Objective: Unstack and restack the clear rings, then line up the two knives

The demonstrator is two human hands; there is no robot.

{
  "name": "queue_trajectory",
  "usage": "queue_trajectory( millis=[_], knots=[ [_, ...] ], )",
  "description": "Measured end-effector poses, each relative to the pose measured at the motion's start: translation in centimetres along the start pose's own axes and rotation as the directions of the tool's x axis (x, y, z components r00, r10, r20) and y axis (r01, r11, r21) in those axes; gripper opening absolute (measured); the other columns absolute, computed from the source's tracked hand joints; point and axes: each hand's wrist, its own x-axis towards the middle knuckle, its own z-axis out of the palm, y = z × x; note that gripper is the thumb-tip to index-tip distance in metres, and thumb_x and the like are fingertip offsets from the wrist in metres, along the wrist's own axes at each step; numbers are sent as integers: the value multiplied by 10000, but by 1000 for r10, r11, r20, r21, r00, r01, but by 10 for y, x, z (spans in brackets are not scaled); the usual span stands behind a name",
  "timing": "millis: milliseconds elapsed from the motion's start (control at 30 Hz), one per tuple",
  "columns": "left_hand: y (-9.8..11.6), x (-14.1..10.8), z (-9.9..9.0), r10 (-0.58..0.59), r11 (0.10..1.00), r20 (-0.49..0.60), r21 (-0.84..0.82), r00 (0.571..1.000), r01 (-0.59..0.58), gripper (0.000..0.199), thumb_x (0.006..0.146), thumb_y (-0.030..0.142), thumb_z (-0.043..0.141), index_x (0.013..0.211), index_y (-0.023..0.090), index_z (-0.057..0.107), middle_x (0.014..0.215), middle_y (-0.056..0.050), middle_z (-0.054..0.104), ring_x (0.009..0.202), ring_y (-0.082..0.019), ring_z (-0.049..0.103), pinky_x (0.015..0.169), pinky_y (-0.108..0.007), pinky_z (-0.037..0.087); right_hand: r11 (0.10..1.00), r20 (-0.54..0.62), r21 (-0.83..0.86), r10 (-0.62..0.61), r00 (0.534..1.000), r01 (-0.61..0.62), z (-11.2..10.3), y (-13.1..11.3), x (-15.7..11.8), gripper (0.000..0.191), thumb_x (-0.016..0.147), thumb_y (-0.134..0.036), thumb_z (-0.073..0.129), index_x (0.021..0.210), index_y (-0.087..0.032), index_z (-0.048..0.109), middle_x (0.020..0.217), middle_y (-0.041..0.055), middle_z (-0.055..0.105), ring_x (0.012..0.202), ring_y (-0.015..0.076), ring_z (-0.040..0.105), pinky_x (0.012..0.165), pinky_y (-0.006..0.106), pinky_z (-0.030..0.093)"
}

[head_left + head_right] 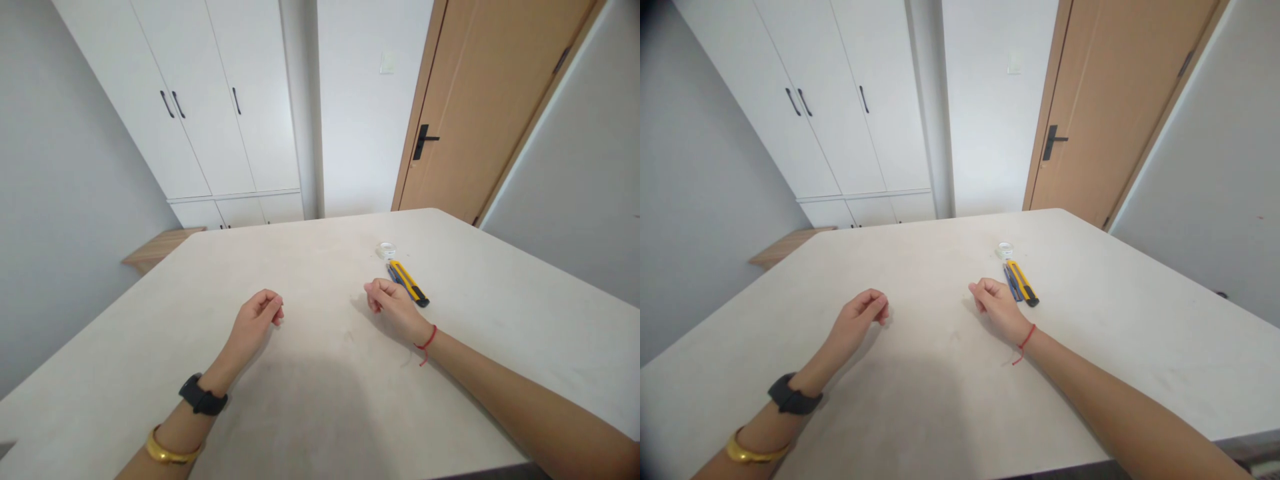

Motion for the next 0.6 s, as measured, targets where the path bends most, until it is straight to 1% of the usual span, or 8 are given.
queue_trajectory(
  millis=[200, 333, 600],
  knots=[
    [-1, 0, -2, 9, 999, -7, 48, 1000, -9, 280, 825, 441, 523, 685, 199, 530, 578, 17, 564, 539, -130, 537, 561, -260, 462, 997, -1, -80, -20, 1000, 19, 2, -1, -2, 510, 774, -631, 593, 512, -212, 465, 484, -28, 458, 491, 114, 376, 503, 271, 300],
    [-2, 0, -3, 35, 997, -14, 65, 999, -34, 266, 830, 434, 540, 715, 195, 551, 593, 19, 576, 560, -130, 553, 579, -261, 468, 996, -21, -90, -20, 1000, 18, 3, -1, -3, 500, 775, -621, 592, 518, -213, 458, 494, -27, 460, 497, 116, 379, 508, 273, 306],
    [-2, 0, -2, 32, 995, -32, 96, 999, -29, 270, 813, 455, 542, 732, 198, 563, 597, 13, 597, 558, -138, 573, 576, -265, 480, 994, -32, -110, -27, 999, 23, 2, -3, -3, 491, 777, -610, 586, 511, -218, 456, 480, -26, 459, 486, 117, 377, 486, 265, 312]
  ],
)
